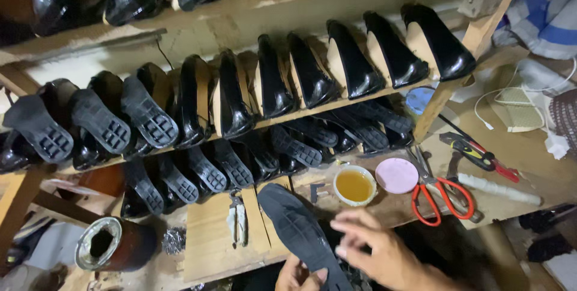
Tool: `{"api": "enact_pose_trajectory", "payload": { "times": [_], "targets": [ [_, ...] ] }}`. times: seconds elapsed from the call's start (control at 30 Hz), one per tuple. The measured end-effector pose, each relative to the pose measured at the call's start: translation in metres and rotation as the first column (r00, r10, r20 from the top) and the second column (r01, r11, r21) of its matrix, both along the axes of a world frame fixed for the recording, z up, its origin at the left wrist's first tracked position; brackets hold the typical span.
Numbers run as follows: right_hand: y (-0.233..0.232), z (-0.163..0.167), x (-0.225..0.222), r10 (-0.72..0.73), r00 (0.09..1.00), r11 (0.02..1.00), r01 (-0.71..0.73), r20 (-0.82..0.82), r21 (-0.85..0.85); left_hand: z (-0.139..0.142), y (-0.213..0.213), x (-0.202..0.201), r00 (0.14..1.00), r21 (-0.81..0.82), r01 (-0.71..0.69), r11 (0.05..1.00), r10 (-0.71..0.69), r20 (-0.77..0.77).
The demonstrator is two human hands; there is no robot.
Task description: The person applies a liquid adhesive to a black shoe sole using their fingers, then presses and rubs the sole to spread the adhesive. They repeat this process on multiple soles, handling each one individually and placing them on a wooden workbench.
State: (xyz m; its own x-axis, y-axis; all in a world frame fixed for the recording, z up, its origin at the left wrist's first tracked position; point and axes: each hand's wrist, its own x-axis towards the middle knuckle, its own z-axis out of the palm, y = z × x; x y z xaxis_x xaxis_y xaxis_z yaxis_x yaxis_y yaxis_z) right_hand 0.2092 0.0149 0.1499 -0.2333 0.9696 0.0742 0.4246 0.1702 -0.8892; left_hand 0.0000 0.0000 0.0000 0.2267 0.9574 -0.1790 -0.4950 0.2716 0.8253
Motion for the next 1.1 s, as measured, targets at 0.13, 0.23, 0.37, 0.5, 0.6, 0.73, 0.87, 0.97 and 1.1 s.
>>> {"api": "enact_pose_trajectory", "payload": {
  "times": [0.13,0.23,0.37,0.5,0.6,0.73,0.87,0.97,1.1],
  "targets": [
    [0.051,-0.009,0.026,-0.218,0.925,0.898,0.066,0.31,0.435,-0.018,0.003,-0.008,0.998,0.062,0.023,0.998,-0.027,0.052],
    [0.077,-0.01,0.038,-0.27,0.845,0.863,0.0,0.462,0.505,-0.028,0.012,-0.006,0.993,0.088,-0.007,0.996,-0.003,0.117],
    [0.085,-0.016,0.04,-0.142,0.741,0.969,-0.032,0.656,0.246,-0.035,0.016,-0.001,0.983,0.081,-0.076,0.994,0.062,0.173],
    [0.082,-0.021,0.041,-0.248,0.816,0.889,-0.023,0.522,0.458,-0.035,0.016,-0.003,0.996,0.17,-0.02,0.985,0.005,0.089],
    [0.082,-0.027,0.044,-0.167,0.785,0.953,-0.026,0.596,0.301,-0.034,0.02,-0.008,0.999,0.154,0.012,0.988,-0.018,0.037],
    [0.079,-0.033,0.05,-0.252,0.868,0.868,0.007,0.429,0.496,-0.02,0.029,-0.012,0.999,0.171,-0.04,0.984,0.036,0.026],
    [0.077,-0.033,0.052,-0.217,0.828,0.957,0.075,0.517,0.281,0.01,0.016,-0.018,1.0,0.19,-0.018,0.982,0.014,0.023],
    [0.067,-0.015,0.049,-0.105,0.943,0.986,0.058,0.316,0.154,0.044,0.017,-0.017,1.0,0.078,0.031,0.996,-0.031,0.005],
    [0.035,0.014,0.033,0.163,0.985,0.966,-0.148,-0.053,0.213,0.081,0.025,-0.02,0.985,0.156,0.17,0.973,-0.171,-0.008]
  ]
}}
